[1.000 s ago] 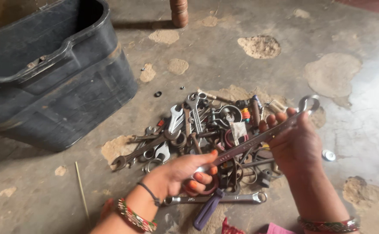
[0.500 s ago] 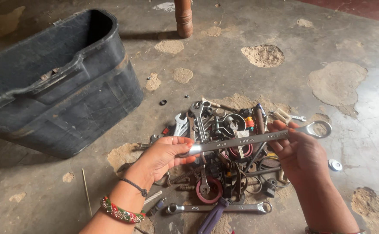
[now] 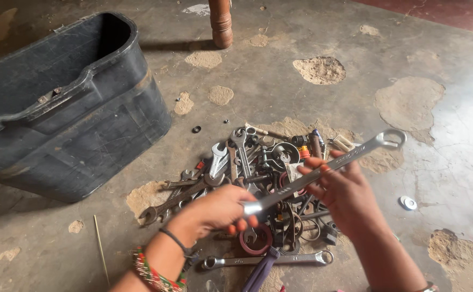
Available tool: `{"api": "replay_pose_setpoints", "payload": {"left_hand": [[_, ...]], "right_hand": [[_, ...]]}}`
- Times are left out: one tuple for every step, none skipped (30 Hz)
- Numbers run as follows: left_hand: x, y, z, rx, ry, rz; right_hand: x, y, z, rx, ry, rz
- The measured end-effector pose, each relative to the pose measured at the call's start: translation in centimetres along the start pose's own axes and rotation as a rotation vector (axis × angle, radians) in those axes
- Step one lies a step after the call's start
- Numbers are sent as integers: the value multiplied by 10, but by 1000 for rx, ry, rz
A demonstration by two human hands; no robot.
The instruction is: The person sorts through a pile of tools and hardware on the floor, picking up, turning, and setting aside wrenches, washers, and bolts by hand.
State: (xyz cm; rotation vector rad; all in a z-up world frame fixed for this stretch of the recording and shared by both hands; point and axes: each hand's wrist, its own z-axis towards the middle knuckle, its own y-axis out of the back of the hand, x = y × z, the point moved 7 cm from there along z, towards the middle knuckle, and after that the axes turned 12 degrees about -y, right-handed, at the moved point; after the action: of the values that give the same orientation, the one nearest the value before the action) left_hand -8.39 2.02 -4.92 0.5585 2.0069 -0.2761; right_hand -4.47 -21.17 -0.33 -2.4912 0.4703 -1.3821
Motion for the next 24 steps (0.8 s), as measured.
{"api": "replay_pose_setpoints", "payload": {"left_hand": [[0,-7,4,1,-2,1],[0,-22,10,70,-17,-11],[1,-38,16,140,-33,-24],[3,-50,24,144,-38,-23],[3,-70,31,249,-61,-11],[3,-89,37,353,-85,5],[4,-105,43,383,-115,7],[4,-119,50,411,-147,10],[5,-130,60,412,-154,15],[4,-142,68,442,-206,46],[3,-152,77,472,-258,79],[5,-161,86,475,-261,78],[3,-168,94,476,-286,5],[1,-174,100,477,-308,-71],[0,-177,109,482,-308,-73],[-8,-170,123,373,-400,84],[-17,-163,135,261,-488,241],[-27,-159,147,155,-565,340],[-36,-155,160,47,-640,438],[-39,-158,174,61,-645,433],[-42,-158,188,4,-631,454],[-44,-159,200,-50,-619,475],[-45,-165,208,-32,-625,472],[-59,-166,210,-102,-763,562]], "right_hand": [[-4,0,1,0,2,0],[-10,5,4,-23,-11,14],[-16,12,8,-45,-24,28],[-19,21,13,-48,-19,27],[-14,33,18,-20,47,83],[-7,45,24,10,116,140],[-3,59,31,9,124,140],[2,79,38,-62,117,180],[10,98,43,-132,111,219],[19,119,42,-197,104,171],[31,140,36,-262,98,124],[42,161,29,-364,69,8],[54,180,21,-464,40,-108],[64,196,12,-552,28,-215],[72,209,6,-638,16,-322],[72,218,4,-644,13,-322],[75,232,-3,-728,-2,-469],[77,248,-6,-813,-18,-616],[73,263,1,-822,-22,-615],[66,280,15,-825,-77,-653],[55,297,30,-827,-132,-690],[46,309,46,-805,-68,-659],[40,321,55,-782,-4,-628],[39,332,60,-833,24,-754]]}}
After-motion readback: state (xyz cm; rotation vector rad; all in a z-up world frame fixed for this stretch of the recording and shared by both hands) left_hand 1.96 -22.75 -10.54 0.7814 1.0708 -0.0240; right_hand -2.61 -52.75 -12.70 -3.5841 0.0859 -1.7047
